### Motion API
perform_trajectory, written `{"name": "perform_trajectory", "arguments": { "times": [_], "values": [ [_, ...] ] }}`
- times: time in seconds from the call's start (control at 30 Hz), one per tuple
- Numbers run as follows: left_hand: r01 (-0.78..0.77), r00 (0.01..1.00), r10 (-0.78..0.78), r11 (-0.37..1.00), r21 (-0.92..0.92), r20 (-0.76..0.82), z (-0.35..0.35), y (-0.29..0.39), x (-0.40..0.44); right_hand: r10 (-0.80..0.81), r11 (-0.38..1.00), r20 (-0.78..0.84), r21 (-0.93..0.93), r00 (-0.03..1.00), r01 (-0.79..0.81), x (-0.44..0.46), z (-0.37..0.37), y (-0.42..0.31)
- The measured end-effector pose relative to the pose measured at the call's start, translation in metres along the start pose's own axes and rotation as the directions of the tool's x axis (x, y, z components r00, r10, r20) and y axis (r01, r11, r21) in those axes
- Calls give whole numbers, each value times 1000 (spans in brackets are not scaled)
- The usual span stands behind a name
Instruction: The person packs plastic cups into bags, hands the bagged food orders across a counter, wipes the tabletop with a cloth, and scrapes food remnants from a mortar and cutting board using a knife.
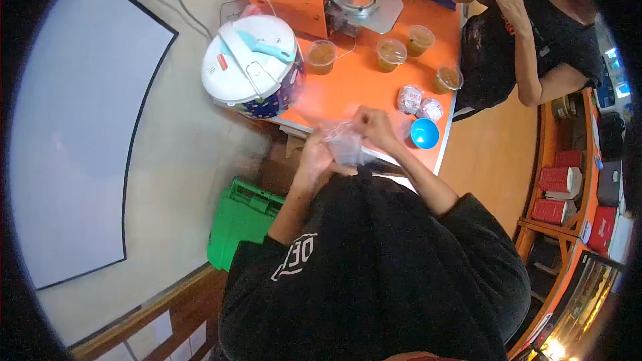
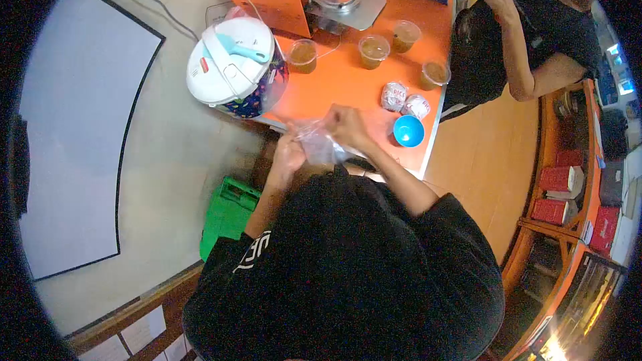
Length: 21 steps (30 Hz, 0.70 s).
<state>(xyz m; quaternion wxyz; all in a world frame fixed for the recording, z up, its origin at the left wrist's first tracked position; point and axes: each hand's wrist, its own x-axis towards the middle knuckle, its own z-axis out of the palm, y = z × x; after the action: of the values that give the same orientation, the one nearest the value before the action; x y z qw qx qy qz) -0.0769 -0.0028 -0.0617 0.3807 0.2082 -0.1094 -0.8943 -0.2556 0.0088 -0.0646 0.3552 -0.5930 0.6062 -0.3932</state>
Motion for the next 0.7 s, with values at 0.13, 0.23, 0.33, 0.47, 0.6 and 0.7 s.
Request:
{"name": "perform_trajectory", "arguments": {
  "times": [0.13,0.23,0.33,0.47,0.6,0.7],
  "values": [
    [-12,994,-8,982,187,107,0,3,-24,101,982,-287,-125,953,-142,9,-60,33],
    [-55,943,-55,947,317,328,14,1,-28,216,976,-186,45,958,-212,13,-63,31],
    [-185,969,242,842,507,-48,37,-2,-27,12,936,-120,350,993,32,13,-23,24],
    [-286,909,372,884,369,-186,70,-3,-25,-22,887,-199,-456,980,-73,18,16,31],
    [-124,992,112,944,307,56,73,-10,-45,-42,653,-332,-723,942,-226,42,-8,99],
    [-181,981,115,843,506,159,76,-7,-67,-170,610,-331,-775,928,-164,55,-65,99]
  ]
}}
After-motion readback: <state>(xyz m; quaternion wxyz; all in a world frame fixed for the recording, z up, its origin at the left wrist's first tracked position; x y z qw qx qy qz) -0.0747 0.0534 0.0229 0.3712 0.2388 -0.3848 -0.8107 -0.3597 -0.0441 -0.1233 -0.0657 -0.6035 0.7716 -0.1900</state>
